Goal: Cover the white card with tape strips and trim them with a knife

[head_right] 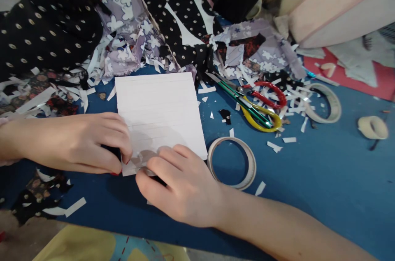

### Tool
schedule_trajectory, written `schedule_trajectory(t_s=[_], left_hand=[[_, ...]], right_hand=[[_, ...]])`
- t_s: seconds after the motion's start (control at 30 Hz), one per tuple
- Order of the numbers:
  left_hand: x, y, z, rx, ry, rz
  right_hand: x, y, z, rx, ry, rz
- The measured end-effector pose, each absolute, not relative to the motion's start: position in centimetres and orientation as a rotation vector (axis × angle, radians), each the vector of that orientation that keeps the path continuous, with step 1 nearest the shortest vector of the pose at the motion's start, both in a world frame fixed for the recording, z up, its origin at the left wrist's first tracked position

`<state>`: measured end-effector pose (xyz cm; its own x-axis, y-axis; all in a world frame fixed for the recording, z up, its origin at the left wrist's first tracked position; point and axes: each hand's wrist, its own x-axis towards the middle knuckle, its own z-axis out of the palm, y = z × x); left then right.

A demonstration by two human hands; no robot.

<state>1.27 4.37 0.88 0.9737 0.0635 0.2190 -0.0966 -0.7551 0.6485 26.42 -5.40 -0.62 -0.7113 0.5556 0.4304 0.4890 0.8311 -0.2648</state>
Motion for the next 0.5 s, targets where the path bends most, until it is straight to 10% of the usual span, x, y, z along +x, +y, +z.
schedule_trajectory(t_s=[0.5], left_hand=[[1.59, 4.57, 0.84, 2.374, 0.012, 0.261]], right_hand=[[26.68, -5.29, -0.54, -0.778, -2.516, 0.249]])
